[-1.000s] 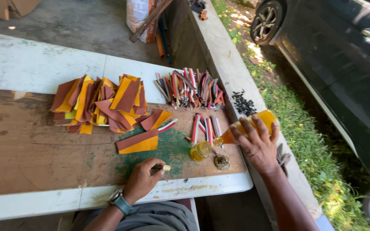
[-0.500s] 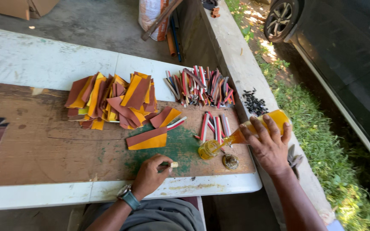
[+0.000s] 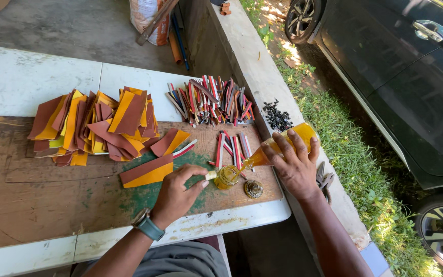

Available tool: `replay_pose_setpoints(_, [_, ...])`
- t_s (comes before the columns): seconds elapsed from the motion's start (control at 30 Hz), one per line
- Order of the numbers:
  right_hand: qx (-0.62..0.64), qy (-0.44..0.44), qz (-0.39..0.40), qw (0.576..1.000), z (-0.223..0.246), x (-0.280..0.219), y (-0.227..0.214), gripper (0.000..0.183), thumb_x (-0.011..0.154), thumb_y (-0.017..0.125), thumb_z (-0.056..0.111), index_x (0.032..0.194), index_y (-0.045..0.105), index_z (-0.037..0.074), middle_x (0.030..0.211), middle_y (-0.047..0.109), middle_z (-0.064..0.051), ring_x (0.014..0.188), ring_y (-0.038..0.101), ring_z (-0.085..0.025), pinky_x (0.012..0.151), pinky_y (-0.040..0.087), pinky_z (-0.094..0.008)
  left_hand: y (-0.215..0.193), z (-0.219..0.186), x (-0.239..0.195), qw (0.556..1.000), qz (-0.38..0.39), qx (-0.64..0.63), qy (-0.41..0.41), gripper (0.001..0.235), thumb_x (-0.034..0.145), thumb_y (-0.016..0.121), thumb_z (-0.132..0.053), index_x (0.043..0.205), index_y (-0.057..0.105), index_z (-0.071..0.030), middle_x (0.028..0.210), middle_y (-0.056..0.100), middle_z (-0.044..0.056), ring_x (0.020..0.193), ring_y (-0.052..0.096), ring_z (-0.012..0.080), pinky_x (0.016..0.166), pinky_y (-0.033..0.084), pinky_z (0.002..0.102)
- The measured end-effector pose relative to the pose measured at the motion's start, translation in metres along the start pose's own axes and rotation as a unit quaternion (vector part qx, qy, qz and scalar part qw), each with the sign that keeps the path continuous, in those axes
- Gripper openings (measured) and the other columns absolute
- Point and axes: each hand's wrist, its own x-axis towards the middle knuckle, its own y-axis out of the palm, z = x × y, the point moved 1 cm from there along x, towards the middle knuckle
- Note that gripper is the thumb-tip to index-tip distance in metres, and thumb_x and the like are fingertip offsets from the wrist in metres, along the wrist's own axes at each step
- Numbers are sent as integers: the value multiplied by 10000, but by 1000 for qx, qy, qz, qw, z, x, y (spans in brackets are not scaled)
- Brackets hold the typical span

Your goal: The person assembles small leather pieces by hand, aligning and pressing together yellow, brown, and striped strips. They occasionally pour a yellow liquid from a bottle into a small container and use a brush to apply it to the leather edges before joining them.

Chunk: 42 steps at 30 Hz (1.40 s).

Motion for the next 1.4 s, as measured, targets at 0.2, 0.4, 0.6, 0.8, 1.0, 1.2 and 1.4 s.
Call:
replay_pose_setpoints(0.2, [5, 0, -3, 1000, 0, 3, 0, 472, 903, 741, 320, 1355, 610, 365, 1469, 567, 20, 1419, 455, -268, 1211, 177, -606, 13, -10, 19, 999, 1, 35, 31, 208, 855, 770, -62, 1045, 686, -52, 1012, 741, 91, 983, 718, 274, 858, 547, 388])
replay_pose_setpoints(0.4, [-9, -3, 0, 1000, -1, 5, -1, 460, 900, 728, 295, 1338, 612, 373, 1478, 570, 31, 1423, 453, -266, 1211, 185, -597, 20, -10, 26, 996, -2, 62, 61, 189, 854, 783, -89, 1019, 692, -75, 1017, 748, 64, 998, 691, 253, 951, 475, 419])
replay_pose_setpoints(0.6, [-1, -4, -2, 1000, 1, 7, -2, 437, 918, 712, 287, 1338, 620, 363, 1481, 569, 28, 1420, 456, -266, 1212, 180, -586, 28, -8, 30, 995, 2, 65, 74, 208, 850, 784, -83, 1036, 691, -73, 1033, 745, 73, 1043, 684, 271, 984, 462, 435])
replay_pose_setpoints(0.8, [-7, -5, -2, 1000, 0, 8, -3, 435, 917, 703, 268, 1333, 624, 365, 1479, 573, 27, 1412, 459, -263, 1213, 180, -584, 32, -6, 33, 995, 5, 66, 77, 217, 837, 787, -78, 1030, 689, -72, 1045, 740, 81, 1059, 678, 285, 997, 455, 446])
replay_pose_setpoints(1.0, [3, 2, -3, 1000, -1, 7, -2, 440, 904, 722, 285, 1327, 622, 356, 1466, 578, 25, 1410, 457, -264, 1207, 188, -590, 35, -4, 33, 996, 18, 64, 58, 203, 845, 781, -64, 1030, 697, -58, 1030, 740, 82, 1032, 693, 274, 944, 506, 429])
replay_pose_setpoints(1.2, [7, 3, -8, 1000, -3, 7, 0, 472, 890, 746, 306, 1340, 613, 353, 1464, 580, 19, 1414, 457, -268, 1207, 193, -589, 37, -3, 36, 999, 27, 9, 38, 207, 878, 757, -42, 1071, 681, -36, 1078, 727, 107, 990, 731, 241, 823, 603, 355])
replay_pose_setpoints(1.4, [9, 5, -8, 1000, -2, 5, 2, 459, 895, 742, 287, 1335, 628, 353, 1472, 577, 20, 1416, 460, -270, 1207, 193, -599, 39, -3, 36, 995, 11, 71, 65, 199, 845, 790, -77, 1019, 694, -73, 1040, 748, 64, 1024, 694, 255, 981, 478, 425])
